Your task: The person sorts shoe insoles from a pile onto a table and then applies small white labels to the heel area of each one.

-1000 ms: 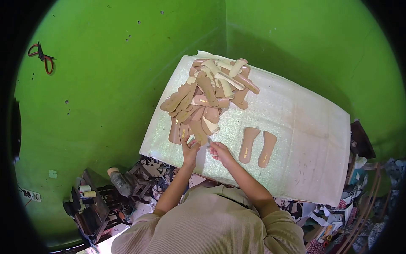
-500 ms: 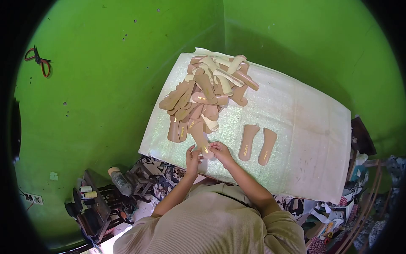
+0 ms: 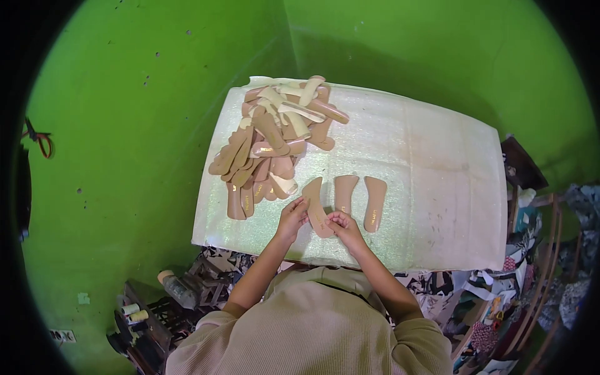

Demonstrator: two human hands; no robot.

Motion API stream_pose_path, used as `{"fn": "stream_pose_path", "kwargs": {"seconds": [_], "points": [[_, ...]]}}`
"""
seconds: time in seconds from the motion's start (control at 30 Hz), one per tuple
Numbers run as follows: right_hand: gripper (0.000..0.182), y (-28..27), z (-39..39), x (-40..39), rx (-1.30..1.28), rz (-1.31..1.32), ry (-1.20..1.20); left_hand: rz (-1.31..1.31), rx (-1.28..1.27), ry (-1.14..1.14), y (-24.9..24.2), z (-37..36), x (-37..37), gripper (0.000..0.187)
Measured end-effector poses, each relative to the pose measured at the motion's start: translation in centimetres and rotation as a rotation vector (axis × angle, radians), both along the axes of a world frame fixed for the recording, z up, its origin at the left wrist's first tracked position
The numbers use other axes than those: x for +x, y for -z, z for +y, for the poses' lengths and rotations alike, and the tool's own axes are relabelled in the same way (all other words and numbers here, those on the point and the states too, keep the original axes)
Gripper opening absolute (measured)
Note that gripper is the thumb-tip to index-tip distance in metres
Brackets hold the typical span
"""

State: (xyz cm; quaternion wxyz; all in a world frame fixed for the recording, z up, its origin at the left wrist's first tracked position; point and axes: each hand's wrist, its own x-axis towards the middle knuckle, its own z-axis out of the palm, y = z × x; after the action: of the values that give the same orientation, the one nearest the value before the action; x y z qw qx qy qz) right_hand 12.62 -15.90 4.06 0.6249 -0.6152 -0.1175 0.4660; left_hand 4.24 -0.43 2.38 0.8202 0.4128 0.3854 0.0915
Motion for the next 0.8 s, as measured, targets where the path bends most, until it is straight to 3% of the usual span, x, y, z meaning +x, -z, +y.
{"fn": "stream_pose_path", "kwargs": {"seconds": [0.1, 0.17, 0.27, 0.37, 0.47, 0.67, 0.8], "points": [[0.014, 0.1, -1.5, 0.3, -0.014, 0.014, 0.066, -0.031, 0.109, 0.018, 0.1, -0.5, 2.0, 0.033], [0.013, 1.9, -2.4, 0.5, -0.028, -0.165, 0.096, -0.009, 0.255, 0.057, -0.9, -0.9, 3.2, 0.027], [0.015, 3.9, -3.3, 0.6, -0.062, -0.343, 0.172, -0.154, 0.527, 0.181, 1.8, -0.7, 4.8, 0.026], [0.017, 3.9, -3.8, 0.6, -0.119, -0.431, 0.224, -0.075, 0.864, 0.207, 0.8, -0.9, 5.9, 0.024], [0.019, 3.0, -3.7, 0.9, -0.177, -0.544, 0.236, -0.120, 1.021, 0.201, 1.8, -0.7, 6.8, 0.024], [0.023, 3.2, -3.7, 1.5, -0.230, -0.620, 0.213, -0.009, 1.147, 0.223, 4.2, -0.4, 7.4, 0.022], [0.024, 3.2, -3.3, 1.7, -0.242, -0.590, 0.200, 0.045, 1.218, 0.208, 2.9, -0.5, 7.6, 0.023]]}}
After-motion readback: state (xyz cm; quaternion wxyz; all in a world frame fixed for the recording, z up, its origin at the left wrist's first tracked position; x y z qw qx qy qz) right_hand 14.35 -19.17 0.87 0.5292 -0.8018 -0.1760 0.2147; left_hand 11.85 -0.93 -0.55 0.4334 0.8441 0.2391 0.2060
